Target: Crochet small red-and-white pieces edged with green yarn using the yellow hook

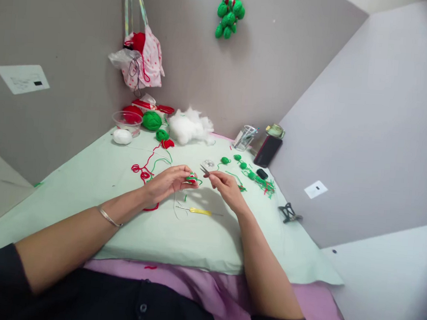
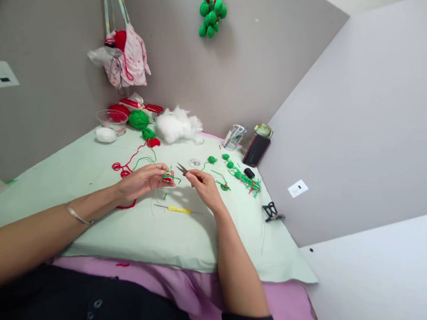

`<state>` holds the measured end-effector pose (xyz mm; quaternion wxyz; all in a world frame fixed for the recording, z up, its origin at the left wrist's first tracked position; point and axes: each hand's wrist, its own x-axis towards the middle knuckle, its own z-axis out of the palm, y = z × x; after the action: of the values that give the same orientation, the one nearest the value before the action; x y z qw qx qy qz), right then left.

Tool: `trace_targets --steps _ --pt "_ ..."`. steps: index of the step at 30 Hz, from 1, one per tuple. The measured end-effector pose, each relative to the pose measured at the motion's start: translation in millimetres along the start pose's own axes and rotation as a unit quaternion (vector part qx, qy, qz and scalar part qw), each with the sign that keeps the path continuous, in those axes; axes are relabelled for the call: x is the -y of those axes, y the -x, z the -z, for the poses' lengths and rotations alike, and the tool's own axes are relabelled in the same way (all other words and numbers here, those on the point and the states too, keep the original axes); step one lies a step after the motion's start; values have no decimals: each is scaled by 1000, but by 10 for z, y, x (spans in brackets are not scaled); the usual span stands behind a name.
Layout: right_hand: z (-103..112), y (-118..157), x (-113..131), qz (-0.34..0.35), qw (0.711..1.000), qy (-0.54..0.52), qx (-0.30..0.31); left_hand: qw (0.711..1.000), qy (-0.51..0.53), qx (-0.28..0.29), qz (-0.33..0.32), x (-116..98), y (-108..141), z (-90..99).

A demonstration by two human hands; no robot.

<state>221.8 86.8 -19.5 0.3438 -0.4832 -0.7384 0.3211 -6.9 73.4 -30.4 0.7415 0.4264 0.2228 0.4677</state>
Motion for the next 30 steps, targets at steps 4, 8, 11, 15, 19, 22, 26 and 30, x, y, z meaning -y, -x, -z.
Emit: trace_targets --steps 4,8,11,15,19,22,26,30 --pt "-22 50 94 16 999 -19 41 1000 -10 3 4 2 -1 -4" --pt "-21 71 138 22 998 -26 59 1000 -22 5 5 8 -3 -6" --pt "-22 79 149 23 997 -30 64 999 -31 5 4 19 -3 -5" --pt "-27 89 152 22 997 -33 58 999 -39 6 5 30 -3 -1" --pt "-39 91 129 19 999 -32 39 999 -44 7 5 21 6 -6" --pt "-55 51 47 18 999 -32 -8 999 -47 7 6 11 14 -18" --pt "-70 -26 -98 21 992 -28 -123 999 -51 4 10 7 16 -33" --pt "-93 -23 -94 34 993 -55 -101 997 -75 -4 5 13 10 -32"
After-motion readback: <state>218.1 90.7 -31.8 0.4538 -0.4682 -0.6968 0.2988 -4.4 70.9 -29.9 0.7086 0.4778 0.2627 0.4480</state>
